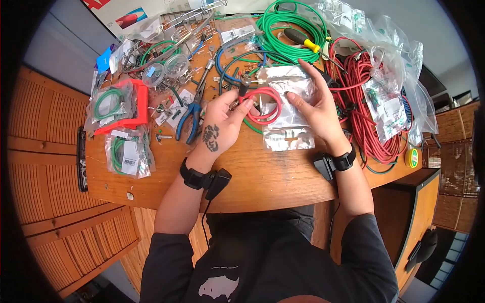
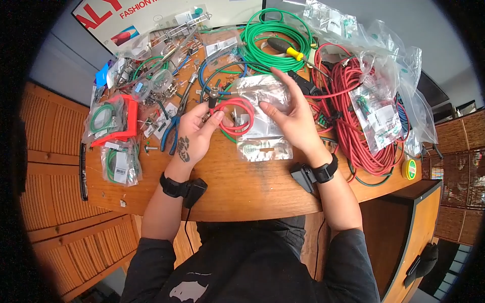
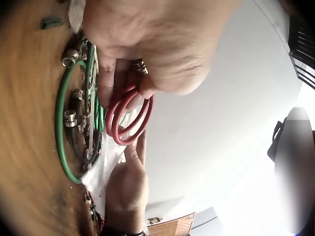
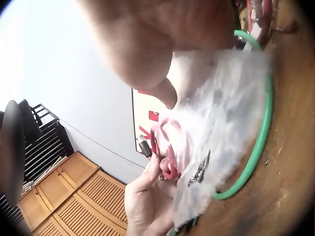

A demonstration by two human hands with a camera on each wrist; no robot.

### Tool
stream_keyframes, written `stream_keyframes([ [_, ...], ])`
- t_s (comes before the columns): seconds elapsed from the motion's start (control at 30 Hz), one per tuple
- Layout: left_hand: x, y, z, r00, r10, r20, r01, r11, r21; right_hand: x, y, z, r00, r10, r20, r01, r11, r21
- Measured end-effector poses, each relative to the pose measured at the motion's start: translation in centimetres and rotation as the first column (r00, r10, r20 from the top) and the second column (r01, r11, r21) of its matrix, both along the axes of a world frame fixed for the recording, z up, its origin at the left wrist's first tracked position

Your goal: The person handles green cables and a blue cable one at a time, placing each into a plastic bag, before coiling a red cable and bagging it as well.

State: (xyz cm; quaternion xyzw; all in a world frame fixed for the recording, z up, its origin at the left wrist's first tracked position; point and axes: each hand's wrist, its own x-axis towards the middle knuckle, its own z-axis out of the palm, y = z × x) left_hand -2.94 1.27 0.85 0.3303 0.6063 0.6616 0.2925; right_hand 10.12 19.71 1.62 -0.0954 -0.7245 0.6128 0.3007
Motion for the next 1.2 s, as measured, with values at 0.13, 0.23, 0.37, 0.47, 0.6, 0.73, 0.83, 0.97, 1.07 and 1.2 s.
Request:
stream_keyframes([
  [0.13, -0.1, 0.1, 0.0, 0.998, -0.055, 0.035, 0.055, 0.998, 0.005, 0.4, -0.7, 0.7, 1.000, -0.011, 0.006, 0.012, 0.990, -0.143],
  [0.23, -0.1, 0.1, 0.2, 0.995, -0.044, 0.091, 0.039, 0.998, 0.057, 0.7, -0.6, 0.9, 0.991, 0.004, 0.130, 0.012, 0.993, -0.119],
  [0.37, 0.0, 0.0, 0.4, 0.995, -0.020, 0.098, 0.012, 0.997, 0.080, 0.8, -0.6, 1.1, 0.992, -0.013, 0.129, 0.011, 1.000, 0.017],
  [0.47, -0.1, 0.0, 0.1, 0.998, -0.024, 0.055, 0.022, 0.999, 0.026, 1.0, -0.6, 1.6, 0.988, 0.081, 0.131, -0.069, 0.993, -0.096],
  [0.6, 0.3, 0.2, 0.3, 0.997, 0.069, 0.029, -0.068, 0.997, -0.035, 0.9, -0.4, 1.1, 0.985, 0.136, 0.105, -0.129, 0.990, -0.064],
  [0.73, 0.3, 0.2, 0.5, 0.986, 0.155, -0.058, -0.155, 0.988, -0.003, 0.9, 0.0, 0.9, 0.975, 0.198, 0.102, -0.193, 0.980, -0.050],
  [0.83, 0.1, 0.2, 0.2, 0.983, 0.154, -0.098, -0.158, 0.987, -0.029, 0.9, -0.2, 0.9, 0.958, 0.250, 0.137, -0.242, 0.967, -0.078],
  [0.97, 0.5, 0.4, 0.0, 0.996, 0.091, -0.008, -0.091, 0.996, 0.008, 0.5, -0.9, 0.5, 0.962, 0.255, 0.098, -0.252, 0.967, -0.035],
  [1.07, 0.2, 0.4, -1.2, 0.991, 0.013, -0.133, -0.027, 0.994, -0.102, 0.4, -1.6, 0.3, 0.968, 0.232, 0.101, -0.224, 0.971, -0.083],
  [1.2, 1.0, 0.7, -0.6, 0.991, 0.097, 0.088, -0.101, 0.994, 0.043, 0.3, -2.2, 0.0, 0.980, 0.169, 0.109, -0.161, 0.984, -0.078],
])
